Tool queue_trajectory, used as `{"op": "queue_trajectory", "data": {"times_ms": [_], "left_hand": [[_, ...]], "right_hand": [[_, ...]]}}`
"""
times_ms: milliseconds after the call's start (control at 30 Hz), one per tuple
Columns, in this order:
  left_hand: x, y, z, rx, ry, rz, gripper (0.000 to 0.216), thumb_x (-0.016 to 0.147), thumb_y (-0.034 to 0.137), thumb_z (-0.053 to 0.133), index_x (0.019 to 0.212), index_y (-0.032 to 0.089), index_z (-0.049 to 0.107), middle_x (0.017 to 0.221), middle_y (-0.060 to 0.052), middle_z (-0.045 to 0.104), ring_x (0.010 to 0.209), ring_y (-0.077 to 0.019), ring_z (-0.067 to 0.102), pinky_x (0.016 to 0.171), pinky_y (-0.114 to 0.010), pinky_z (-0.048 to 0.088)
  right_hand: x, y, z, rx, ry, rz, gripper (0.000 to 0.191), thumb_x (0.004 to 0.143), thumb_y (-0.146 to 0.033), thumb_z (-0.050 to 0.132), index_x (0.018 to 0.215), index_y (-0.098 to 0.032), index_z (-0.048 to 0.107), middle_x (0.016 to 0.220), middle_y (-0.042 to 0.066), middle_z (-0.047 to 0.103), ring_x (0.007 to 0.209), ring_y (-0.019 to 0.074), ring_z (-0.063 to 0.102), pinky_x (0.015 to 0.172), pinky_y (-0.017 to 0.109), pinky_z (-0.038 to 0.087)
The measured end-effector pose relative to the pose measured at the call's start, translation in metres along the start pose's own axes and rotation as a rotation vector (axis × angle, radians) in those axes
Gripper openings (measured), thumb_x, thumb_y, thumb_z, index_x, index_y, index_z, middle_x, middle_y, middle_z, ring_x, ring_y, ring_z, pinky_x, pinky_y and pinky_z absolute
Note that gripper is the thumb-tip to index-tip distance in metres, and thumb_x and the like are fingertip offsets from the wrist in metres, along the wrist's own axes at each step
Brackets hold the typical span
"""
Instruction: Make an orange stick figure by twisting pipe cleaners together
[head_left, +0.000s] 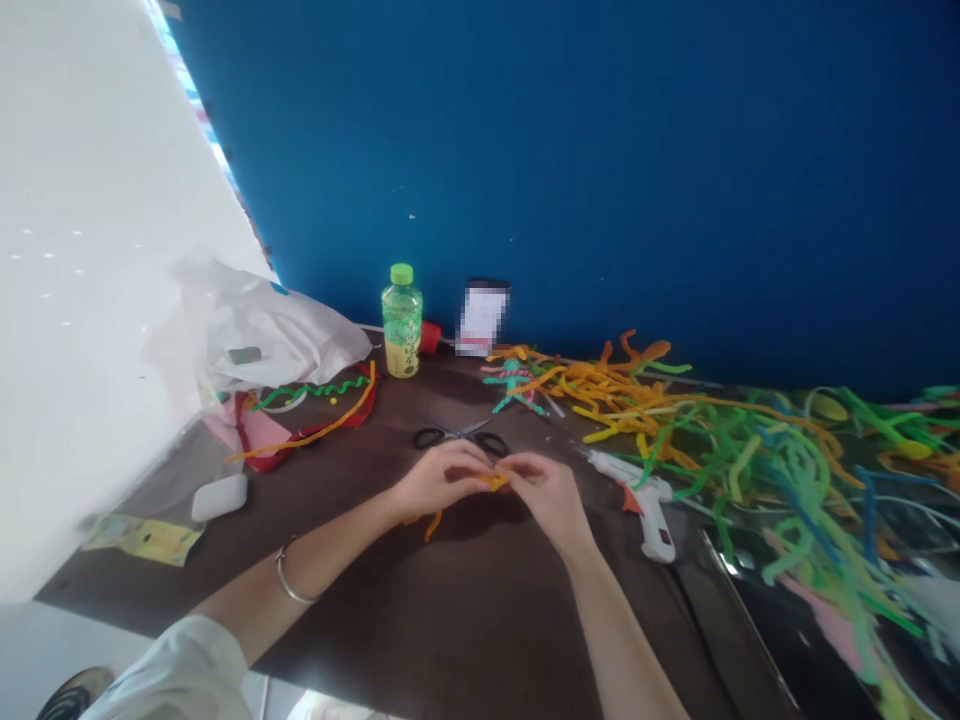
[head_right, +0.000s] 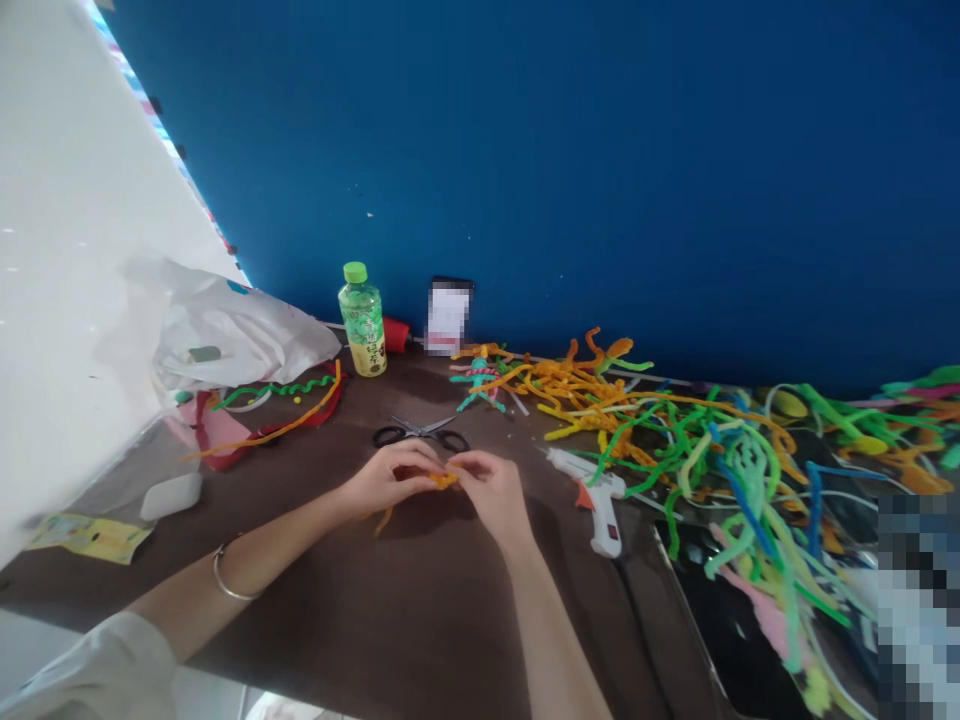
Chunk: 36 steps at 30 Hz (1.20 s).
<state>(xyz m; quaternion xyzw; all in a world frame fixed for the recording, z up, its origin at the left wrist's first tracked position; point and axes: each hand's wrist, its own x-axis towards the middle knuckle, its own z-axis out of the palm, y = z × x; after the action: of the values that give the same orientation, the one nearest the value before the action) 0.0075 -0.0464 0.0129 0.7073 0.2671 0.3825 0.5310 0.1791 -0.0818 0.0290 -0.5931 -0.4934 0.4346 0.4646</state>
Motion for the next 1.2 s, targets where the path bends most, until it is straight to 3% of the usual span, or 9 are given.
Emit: {"op": "queue_trajectory", "data": {"times_ms": [167, 333, 600, 800, 1000, 1200], "left_hand": [[-0.001, -0.003, 0.000, 0.203, -0.099, 0.161, 0.021, 0.076, 0.029, 0.056, 0.089, 0.017, 0.068, 0.087, -0.009, 0.062, 0.082, -0.0145, 0.058, 0.076, -0.026, 0.046], [-0.004, -0.004, 0.003, 0.325, -0.155, 0.228, 0.024, 0.082, 0.026, 0.046, 0.096, 0.019, 0.066, 0.093, -0.010, 0.062, 0.086, -0.0150, 0.058, 0.079, -0.026, 0.045], [-0.009, -0.009, 0.001, 0.545, -0.060, 0.271, 0.028, 0.085, 0.024, 0.040, 0.099, 0.020, 0.064, 0.091, -0.009, 0.062, 0.081, -0.0142, 0.058, 0.072, -0.024, 0.046], [-0.009, -0.010, -0.001, 0.481, 0.061, 0.364, 0.025, 0.083, 0.020, 0.044, 0.100, 0.020, 0.063, 0.096, -0.009, 0.062, 0.088, -0.0145, 0.057, 0.079, -0.026, 0.046], [-0.009, -0.010, 0.003, 0.471, 0.222, 0.337, 0.024, 0.081, 0.020, 0.049, 0.101, 0.020, 0.062, 0.088, -0.008, 0.062, 0.081, -0.0137, 0.057, 0.075, -0.026, 0.047], [-0.005, -0.007, 0.005, 0.448, 0.290, 0.333, 0.026, 0.080, 0.022, 0.051, 0.103, 0.021, 0.062, 0.082, -0.006, 0.058, 0.074, -0.0114, 0.055, 0.064, -0.022, 0.047]], "right_hand": [[-0.001, -0.002, -0.001, -0.096, -0.027, 0.002, 0.017, 0.059, -0.032, 0.068, 0.065, -0.016, 0.068, 0.061, 0.003, 0.067, 0.054, 0.0161, 0.060, 0.053, 0.027, 0.050], [-0.001, -0.001, 0.000, -0.108, -0.028, 0.000, 0.020, 0.059, -0.034, 0.068, 0.067, -0.016, 0.069, 0.063, 0.005, 0.068, 0.058, 0.0186, 0.062, 0.057, 0.030, 0.050], [0.000, 0.009, 0.011, -0.030, 0.010, -0.061, 0.017, 0.063, -0.032, 0.067, 0.072, -0.017, 0.069, 0.078, 0.007, 0.070, 0.075, 0.0219, 0.065, 0.073, 0.035, 0.051], [-0.002, 0.007, 0.017, 0.104, 0.030, -0.134, 0.011, 0.066, -0.029, 0.066, 0.069, -0.018, 0.068, 0.095, 0.008, 0.067, 0.091, 0.0219, 0.061, 0.082, 0.038, 0.047], [-0.004, 0.005, 0.018, 0.082, 0.050, -0.235, 0.009, 0.067, -0.029, 0.066, 0.067, -0.020, 0.068, 0.094, 0.008, 0.062, 0.090, 0.0206, 0.059, 0.077, 0.035, 0.051], [-0.008, 0.000, 0.019, 0.004, 0.044, -0.327, 0.009, 0.073, -0.026, 0.060, 0.073, -0.021, 0.068, 0.095, 0.007, 0.062, 0.090, 0.0189, 0.058, 0.075, 0.032, 0.051]]}}
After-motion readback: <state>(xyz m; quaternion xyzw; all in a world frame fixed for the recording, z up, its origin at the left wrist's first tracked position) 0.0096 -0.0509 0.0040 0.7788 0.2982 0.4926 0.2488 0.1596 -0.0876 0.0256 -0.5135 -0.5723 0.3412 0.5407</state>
